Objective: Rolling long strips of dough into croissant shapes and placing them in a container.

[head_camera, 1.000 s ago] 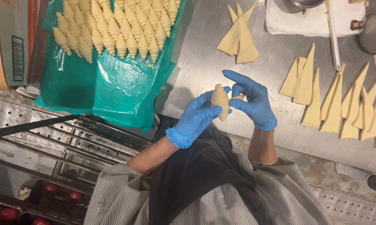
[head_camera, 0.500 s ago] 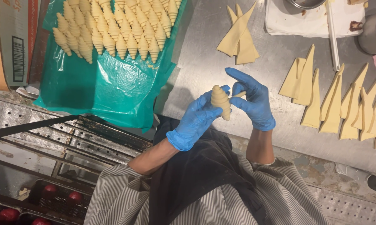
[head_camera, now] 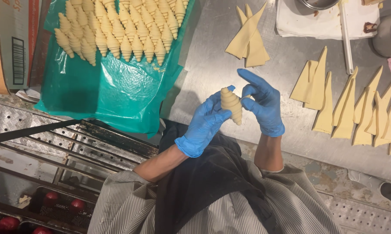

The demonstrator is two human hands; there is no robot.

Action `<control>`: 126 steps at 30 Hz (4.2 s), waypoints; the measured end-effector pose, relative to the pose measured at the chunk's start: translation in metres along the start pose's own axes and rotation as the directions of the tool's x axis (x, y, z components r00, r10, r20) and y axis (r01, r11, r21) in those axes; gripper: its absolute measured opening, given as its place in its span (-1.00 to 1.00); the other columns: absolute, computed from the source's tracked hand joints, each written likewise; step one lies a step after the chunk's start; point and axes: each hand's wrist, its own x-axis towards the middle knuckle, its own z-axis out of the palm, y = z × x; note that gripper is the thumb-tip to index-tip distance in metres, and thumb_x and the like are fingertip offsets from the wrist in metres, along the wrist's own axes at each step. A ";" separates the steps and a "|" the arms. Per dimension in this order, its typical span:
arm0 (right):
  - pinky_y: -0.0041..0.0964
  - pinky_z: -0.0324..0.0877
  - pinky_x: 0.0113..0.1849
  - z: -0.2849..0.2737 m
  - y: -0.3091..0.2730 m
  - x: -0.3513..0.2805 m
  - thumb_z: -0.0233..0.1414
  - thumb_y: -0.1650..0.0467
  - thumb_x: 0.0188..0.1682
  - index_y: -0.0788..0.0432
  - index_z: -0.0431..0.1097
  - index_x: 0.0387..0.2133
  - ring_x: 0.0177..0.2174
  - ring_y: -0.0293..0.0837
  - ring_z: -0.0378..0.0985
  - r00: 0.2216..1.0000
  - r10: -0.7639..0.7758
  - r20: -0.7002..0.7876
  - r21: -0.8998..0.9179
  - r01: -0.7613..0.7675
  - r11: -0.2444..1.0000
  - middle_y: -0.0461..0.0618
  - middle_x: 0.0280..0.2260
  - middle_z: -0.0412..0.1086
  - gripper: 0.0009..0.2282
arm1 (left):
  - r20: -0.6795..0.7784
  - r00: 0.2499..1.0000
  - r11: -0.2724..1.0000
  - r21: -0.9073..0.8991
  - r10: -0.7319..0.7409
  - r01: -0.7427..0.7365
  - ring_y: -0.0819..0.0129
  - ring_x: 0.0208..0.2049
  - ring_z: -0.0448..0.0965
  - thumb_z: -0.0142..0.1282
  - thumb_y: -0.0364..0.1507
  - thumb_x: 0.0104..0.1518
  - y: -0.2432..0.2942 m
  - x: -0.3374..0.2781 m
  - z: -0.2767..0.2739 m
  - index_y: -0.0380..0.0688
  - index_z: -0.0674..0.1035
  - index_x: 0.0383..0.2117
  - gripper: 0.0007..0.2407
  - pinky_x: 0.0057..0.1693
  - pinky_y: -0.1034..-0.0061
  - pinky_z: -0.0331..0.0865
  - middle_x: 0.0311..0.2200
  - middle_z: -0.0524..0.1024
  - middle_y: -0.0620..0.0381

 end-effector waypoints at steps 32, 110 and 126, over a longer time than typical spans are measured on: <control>-0.34 0.42 -0.04 0.085 0.123 0.053 0.03 0.43 0.08 0.23 0.07 0.41 -0.09 -0.23 0.42 1.000 -0.014 -0.024 0.206 0.019 0.978 -0.06 -0.07 0.29 -0.42 | -0.185 0.890 0.753 0.619 0.417 -0.224 0.46 -0.10 0.56 0.27 -0.57 0.12 0.042 0.029 -0.196 -0.30 0.52 0.05 -0.65 0.07 0.52 0.50 -0.11 0.57 0.12; -0.12 0.48 -0.03 -0.013 0.329 0.022 -0.13 0.12 0.15 0.32 0.30 0.12 -0.04 0.02 0.56 0.620 0.734 0.277 0.702 -0.652 0.286 0.18 0.03 0.44 -0.50 | -0.540 0.832 0.926 -0.236 0.127 -0.294 0.22 0.00 0.59 0.04 -0.51 0.31 -0.184 0.082 -0.234 -0.43 0.49 0.06 -0.74 0.16 0.38 0.47 -0.03 0.57 -0.05; -0.07 0.62 -0.10 0.007 0.284 0.078 0.05 0.46 0.10 0.45 0.34 0.00 -0.15 0.13 0.66 0.847 0.528 0.060 0.589 -0.457 0.667 0.31 -0.11 0.50 -0.72 | 0.317 0.941 -0.431 0.870 0.118 -0.239 0.03 0.43 0.14 0.10 -0.14 0.22 -0.141 0.002 -0.194 -0.17 0.29 0.33 -0.41 0.48 0.03 -0.03 0.36 0.20 -0.07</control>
